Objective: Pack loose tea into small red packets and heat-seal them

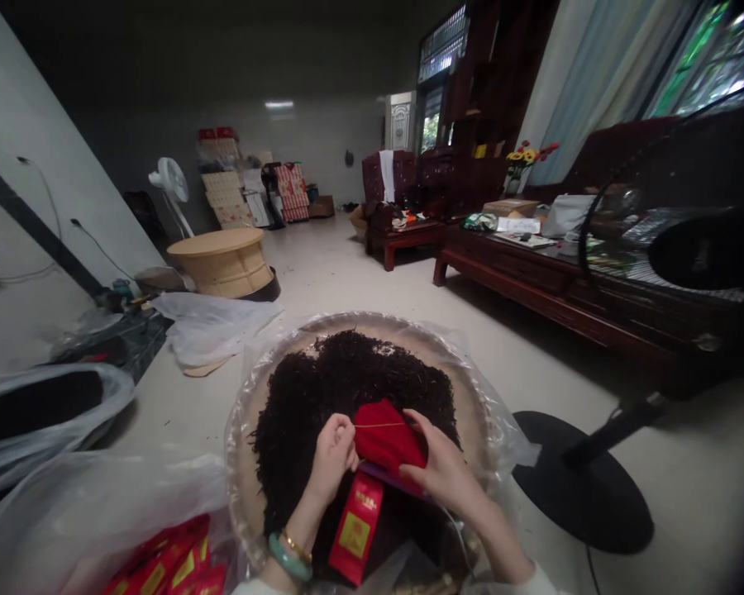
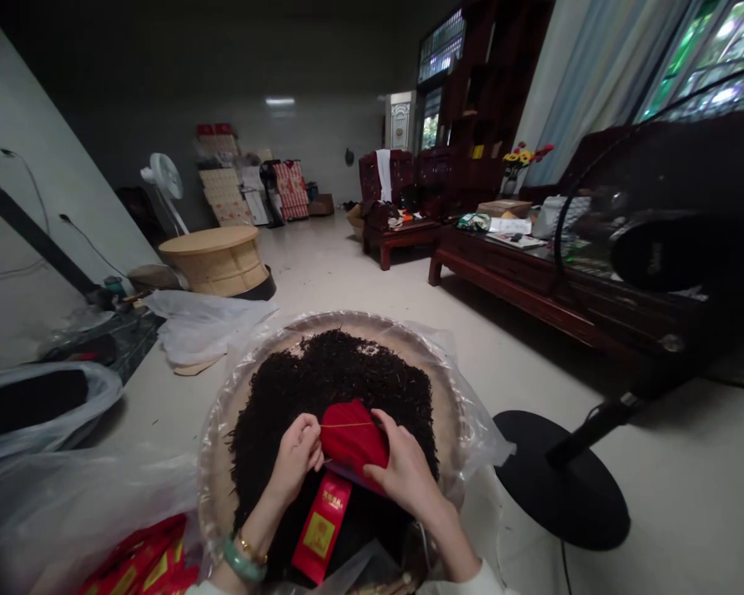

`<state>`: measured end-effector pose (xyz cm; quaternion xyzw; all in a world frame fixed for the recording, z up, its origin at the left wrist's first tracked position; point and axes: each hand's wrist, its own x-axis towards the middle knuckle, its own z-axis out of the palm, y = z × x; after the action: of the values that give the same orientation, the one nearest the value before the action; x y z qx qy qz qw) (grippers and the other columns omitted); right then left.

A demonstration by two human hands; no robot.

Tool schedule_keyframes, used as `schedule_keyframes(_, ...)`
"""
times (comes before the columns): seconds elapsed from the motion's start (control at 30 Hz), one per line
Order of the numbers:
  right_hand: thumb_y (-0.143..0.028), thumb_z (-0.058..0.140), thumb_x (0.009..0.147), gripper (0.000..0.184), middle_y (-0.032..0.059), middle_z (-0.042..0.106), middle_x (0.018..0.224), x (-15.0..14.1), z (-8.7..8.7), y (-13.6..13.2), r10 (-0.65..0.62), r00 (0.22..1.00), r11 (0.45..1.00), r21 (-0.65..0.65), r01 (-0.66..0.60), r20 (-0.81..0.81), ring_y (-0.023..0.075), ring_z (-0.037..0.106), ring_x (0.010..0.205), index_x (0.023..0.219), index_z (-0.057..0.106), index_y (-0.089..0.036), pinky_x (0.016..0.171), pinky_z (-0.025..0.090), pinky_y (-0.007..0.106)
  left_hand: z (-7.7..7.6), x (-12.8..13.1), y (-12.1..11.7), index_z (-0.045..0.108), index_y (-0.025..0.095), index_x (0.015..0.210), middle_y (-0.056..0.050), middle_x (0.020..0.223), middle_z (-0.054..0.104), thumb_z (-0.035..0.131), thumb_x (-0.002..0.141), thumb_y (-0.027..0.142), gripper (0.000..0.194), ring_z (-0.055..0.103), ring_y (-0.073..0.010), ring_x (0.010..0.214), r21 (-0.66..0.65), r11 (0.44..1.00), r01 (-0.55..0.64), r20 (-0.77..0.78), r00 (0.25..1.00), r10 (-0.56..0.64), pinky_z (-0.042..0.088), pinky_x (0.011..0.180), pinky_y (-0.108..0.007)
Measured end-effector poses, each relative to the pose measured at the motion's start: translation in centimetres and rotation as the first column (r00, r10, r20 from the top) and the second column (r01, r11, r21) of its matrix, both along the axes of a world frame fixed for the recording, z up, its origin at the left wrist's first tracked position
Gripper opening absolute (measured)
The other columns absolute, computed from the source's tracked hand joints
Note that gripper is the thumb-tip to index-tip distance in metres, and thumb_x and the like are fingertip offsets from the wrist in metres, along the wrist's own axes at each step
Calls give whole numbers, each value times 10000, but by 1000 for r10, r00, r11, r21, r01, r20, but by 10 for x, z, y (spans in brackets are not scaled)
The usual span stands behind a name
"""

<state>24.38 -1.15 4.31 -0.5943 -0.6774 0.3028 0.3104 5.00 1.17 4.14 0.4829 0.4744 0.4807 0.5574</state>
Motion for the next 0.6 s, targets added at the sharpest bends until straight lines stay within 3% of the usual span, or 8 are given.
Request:
schedule_keyframes(0.1, -143, 668, 611, 753, 88, 617, 1216, 15, 10, -6, 124, 990, 988, -80, -130, -72, 272, 563, 1132, 1331, 465, -224, 989, 411, 411, 14, -22, 1, 460, 213, 695, 133, 464, 292, 576, 730, 511, 321, 256, -52, 365, 20, 1000, 10, -138, 990, -7, 211, 382, -169)
schedule_keyframes(0.2, -153, 668, 609, 715, 84, 615, 1224, 29, 15, -11, 176, 979, 975, -119, -188, -104, 283, 549, 1160, 1299, 503, -237, 1008, 398, 422, 28, -53, 5, 524, 190, 678, 94, 511, 393, 604, 704, 474, 295, 371, -64, 445, 202, 959, -197, -313, 915, 254, 274, 436, -173)
schedule_keyframes(0.3, -185, 667, 627, 658, 86, 610, 1225, 30, 11, -12, 114, 977, 987, -93, -132, -179, 278, 550, 1161, 1264, 510, -225, 1006, 410, 418, 30, -82, 0, 537, 190, 673, 82, 501, 459, 620, 668, 511, 331, 423, -77, 436, 179, 932, -314, -312, 881, 356, 312, 428, -182)
schedule_keyframes(0.4, -192, 664, 644, 599, 88, 614, 1207, 1, 1, -16, 55, 975, 998, -17, -60, -217, 274, 570, 1118, 1222, 509, -218, 978, 435, 420, 23, -100, -16, 559, 183, 698, 49, 525, 563, 664, 610, 544, 386, 486, -93, 424, 42, 930, -364, -246, 899, 363, 372, 421, -198)
schedule_keyframes(0.47, -167, 651, 653, 534, 84, 629, 1159, -32, -6, -22, 71, 989, 996, 69, -63, -128, 282, 580, 1057, 1172, 540, -227, 936, 446, 436, 18, -112, -28, 577, 173, 709, 18, 569, 619, 701, 569, 548, 419, 551, -114, 467, -5, 888, -460, -204, 869, 450, 442, 465, -222)
schedule_keyframes(0.6, -81, 596, 637, 481, 81, 635, 1120, -108, -11, -33, 294, 950, 933, 186, -308, 102, 270, 553, 952, 1098, 567, -213, 857, 444, 423, 19, -137, -44, 605, 163, 736, -7, 611, 663, 732, 546, 530, 432, 623, -147, 561, 39, 763, -646, -184, 745, 641, 517, 584, -261)
